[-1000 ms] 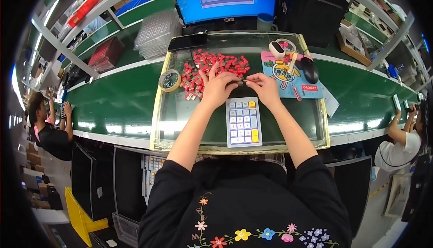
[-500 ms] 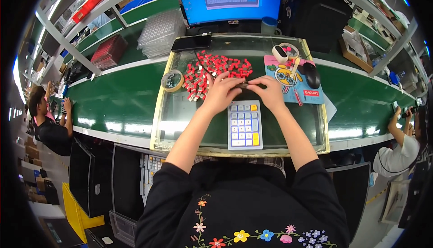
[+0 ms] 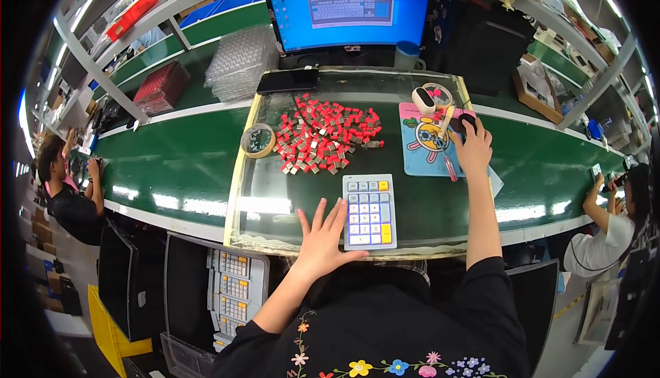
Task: Assembling, inspecting, and packaging numeric keypads on a production line.
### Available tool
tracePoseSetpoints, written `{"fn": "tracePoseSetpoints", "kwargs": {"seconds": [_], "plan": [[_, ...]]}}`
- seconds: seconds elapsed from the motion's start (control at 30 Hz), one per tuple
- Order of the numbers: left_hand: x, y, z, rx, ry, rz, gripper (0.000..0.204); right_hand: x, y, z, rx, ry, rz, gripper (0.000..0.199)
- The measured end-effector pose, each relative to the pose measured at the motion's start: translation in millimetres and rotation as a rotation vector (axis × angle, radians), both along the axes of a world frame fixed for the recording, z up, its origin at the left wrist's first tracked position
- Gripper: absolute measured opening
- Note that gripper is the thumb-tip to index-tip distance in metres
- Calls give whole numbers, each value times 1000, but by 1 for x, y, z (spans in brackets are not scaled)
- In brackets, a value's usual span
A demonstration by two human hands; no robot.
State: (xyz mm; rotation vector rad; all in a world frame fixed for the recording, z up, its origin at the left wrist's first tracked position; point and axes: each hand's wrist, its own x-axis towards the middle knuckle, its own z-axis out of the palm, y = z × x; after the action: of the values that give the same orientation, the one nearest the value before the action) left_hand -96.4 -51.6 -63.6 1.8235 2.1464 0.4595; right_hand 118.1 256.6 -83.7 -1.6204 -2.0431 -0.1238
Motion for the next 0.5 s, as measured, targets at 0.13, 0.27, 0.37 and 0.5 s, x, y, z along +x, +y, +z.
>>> {"fn": "tracePoseSetpoints", "kwargs": {"seconds": [0.13, 0.27, 0.37, 0.5], "plan": [[4, 10, -9, 106, 40, -36, 100, -11, -12, 7, 300, -184, -91, 45], [6, 11, -9, 123, 44, -18, 98, -52, -85, 26, -30, 34, 352, 46], [8, 10, -10, 131, 40, -15, 96, -78, -148, 47, -309, 12, 552, 53], [6, 11, -11, 150, 40, -25, 94, -83, -174, 59, -249, -258, 552, 58]]}}
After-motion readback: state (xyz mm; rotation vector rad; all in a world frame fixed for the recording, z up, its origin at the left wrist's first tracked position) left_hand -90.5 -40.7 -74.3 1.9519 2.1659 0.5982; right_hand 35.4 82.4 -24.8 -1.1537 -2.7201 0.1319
